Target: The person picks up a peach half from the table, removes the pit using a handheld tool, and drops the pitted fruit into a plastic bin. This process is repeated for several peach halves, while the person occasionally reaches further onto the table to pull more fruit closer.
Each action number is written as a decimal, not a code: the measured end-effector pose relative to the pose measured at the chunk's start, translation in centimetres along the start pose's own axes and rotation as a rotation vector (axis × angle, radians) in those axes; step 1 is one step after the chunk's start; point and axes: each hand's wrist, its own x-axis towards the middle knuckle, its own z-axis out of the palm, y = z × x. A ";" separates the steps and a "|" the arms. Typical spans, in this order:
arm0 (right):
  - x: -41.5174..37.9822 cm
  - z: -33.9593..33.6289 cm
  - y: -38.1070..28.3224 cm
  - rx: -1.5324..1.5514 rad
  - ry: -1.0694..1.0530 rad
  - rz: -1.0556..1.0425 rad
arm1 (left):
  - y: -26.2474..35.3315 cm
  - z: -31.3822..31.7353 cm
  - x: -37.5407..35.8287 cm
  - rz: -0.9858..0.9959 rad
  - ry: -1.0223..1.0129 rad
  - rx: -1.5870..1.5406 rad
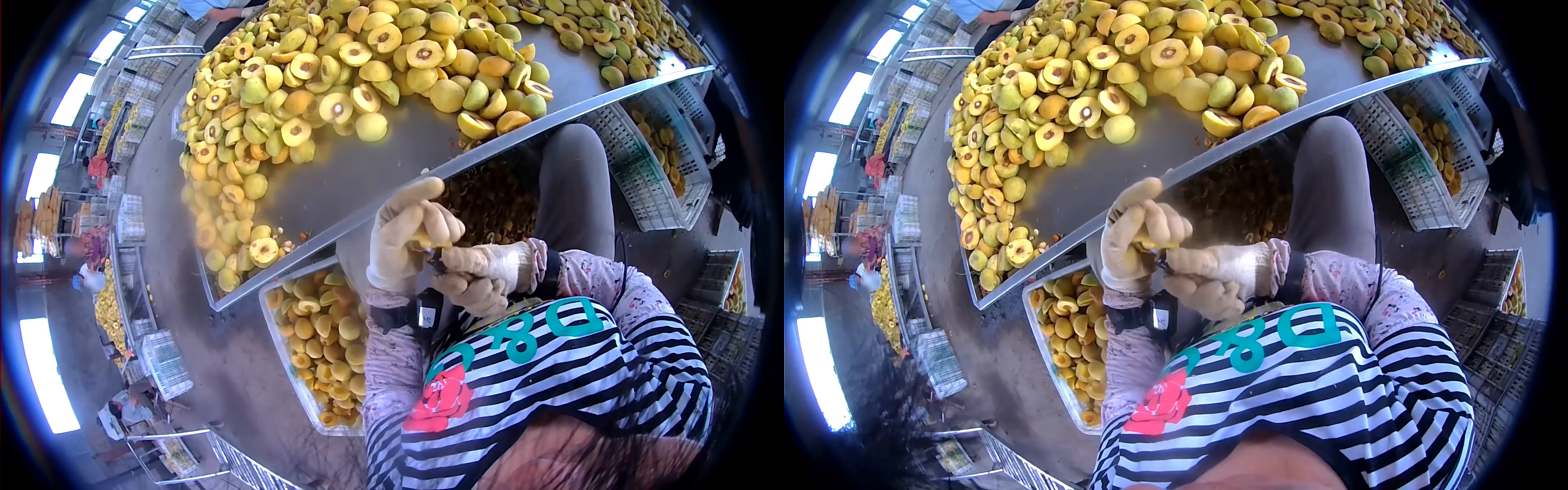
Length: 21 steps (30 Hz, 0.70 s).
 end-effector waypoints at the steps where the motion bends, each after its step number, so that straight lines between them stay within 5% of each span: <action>1: 0.5 -0.9 -0.2 0.234 -0.176 0.043 | -1.1 0.2 0.2 0.084 0.094 -0.061; 4: 0.8 -1.1 0.1 0.390 -0.304 -0.037 | -2.2 2.0 0.6 0.151 0.474 -0.197; 6: 0.3 0.3 0.1 0.160 -0.407 -0.062 | -2.3 0.6 0.6 0.162 0.595 -0.352; 9: -0.3 0.0 0.2 0.093 -0.055 -0.125 | -1.4 -0.9 -0.9 0.194 0.645 -0.421; 10: 0.2 0.1 -0.1 0.197 -0.140 -0.046 | -0.8 -0.7 -2.3 0.213 0.685 -0.387; 11: 0.0 0.7 -0.6 -0.065 0.202 -0.023 | 0.3 -0.4 -3.7 0.251 0.784 -0.400; 12: 0.8 0.5 -0.4 -0.225 0.614 0.093 | 0.7 -1.5 -5.7 0.334 0.723 -0.269; 14: 1.0 1.4 -0.5 -0.246 0.873 0.045 | 2.7 -2.2 -11.8 0.358 0.851 1.147; 15: 0.7 1.0 -0.5 -0.206 0.834 0.023 | 4.2 -2.2 -15.0 0.408 0.922 1.791; 17: 0.3 0.9 -0.8 -0.235 0.832 -0.005 | 4.2 -2.7 -21.8 0.636 1.220 1.175; 18: 0.0 0.9 -0.9 -0.247 0.833 -0.025 | 4.5 -5.8 -27.1 0.535 1.631 1.443; 19: 0.2 -0.3 -0.8 -0.223 0.831 -0.056 | 4.7 -9.3 -33.9 0.463 1.798 1.707; 20: 0.3 -0.4 -0.9 -0.214 0.839 -0.076 | 4.8 -8.2 -35.6 -0.311 2.115 1.708; 21: 0.4 -0.4 -1.0 -0.207 0.846 -0.090 | 3.3 -10.8 -39.6 -0.765 2.045 1.899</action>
